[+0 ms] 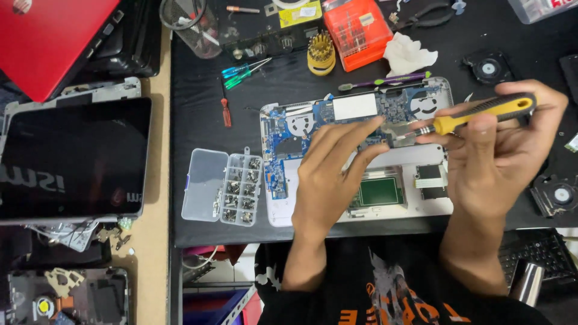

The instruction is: Securing a laptop motherboard into its chassis by fastening screws with a screwdriver and aligning internal components.

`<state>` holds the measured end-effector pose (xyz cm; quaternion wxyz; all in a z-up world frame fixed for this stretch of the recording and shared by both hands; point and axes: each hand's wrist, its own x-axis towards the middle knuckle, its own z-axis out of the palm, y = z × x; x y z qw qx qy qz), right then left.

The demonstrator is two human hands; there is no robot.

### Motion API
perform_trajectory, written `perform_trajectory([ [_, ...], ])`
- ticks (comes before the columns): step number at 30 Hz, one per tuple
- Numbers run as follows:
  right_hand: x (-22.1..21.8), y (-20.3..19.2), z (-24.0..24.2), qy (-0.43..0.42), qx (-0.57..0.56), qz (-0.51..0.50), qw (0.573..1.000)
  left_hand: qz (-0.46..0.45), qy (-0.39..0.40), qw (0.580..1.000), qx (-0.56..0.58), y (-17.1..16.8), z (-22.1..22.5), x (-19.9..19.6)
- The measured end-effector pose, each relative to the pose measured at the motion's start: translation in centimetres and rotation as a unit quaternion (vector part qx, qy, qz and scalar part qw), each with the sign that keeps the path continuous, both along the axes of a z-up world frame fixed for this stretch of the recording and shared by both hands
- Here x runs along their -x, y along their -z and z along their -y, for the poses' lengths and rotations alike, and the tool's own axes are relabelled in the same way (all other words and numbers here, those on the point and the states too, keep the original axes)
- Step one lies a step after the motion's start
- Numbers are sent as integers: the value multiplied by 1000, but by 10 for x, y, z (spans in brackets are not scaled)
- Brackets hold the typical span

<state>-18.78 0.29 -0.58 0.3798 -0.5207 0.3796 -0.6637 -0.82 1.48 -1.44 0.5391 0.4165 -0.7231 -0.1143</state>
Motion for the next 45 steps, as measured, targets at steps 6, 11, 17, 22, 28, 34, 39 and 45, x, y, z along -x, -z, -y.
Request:
perform_trajectory([
  [6, 18, -26, 13, -62, -5, 28, 998, 74, 33, 997, 1, -38, 4, -9],
  [11, 38, -54, 39, -132, -4, -93, 987, 153, 49, 987, -10, -66, 1, -15],
  [17, 41, -17, 35, -155, -54, -37, 986, 99, 108, 987, -60, -20, 13, -23],
  [22, 47, 28, 15, -147, -102, 6, 984, 64, 112, 986, -109, 8, 3, -12],
  [28, 46, 40, -5, -135, -129, 7, 982, 11, 103, 992, -71, 13, -7, 5],
  [34, 43, 65, -10, -122, -70, 4, 990, 27, 103, 992, -67, 21, -5, 1],
  [39, 40, 68, -12, -145, -70, 35, 986, 38, 110, 991, -71, 28, -2, 0],
  [45, 43, 70, -11, -152, -59, 31, 986, 25, 124, 989, -77, 27, -4, 2],
])
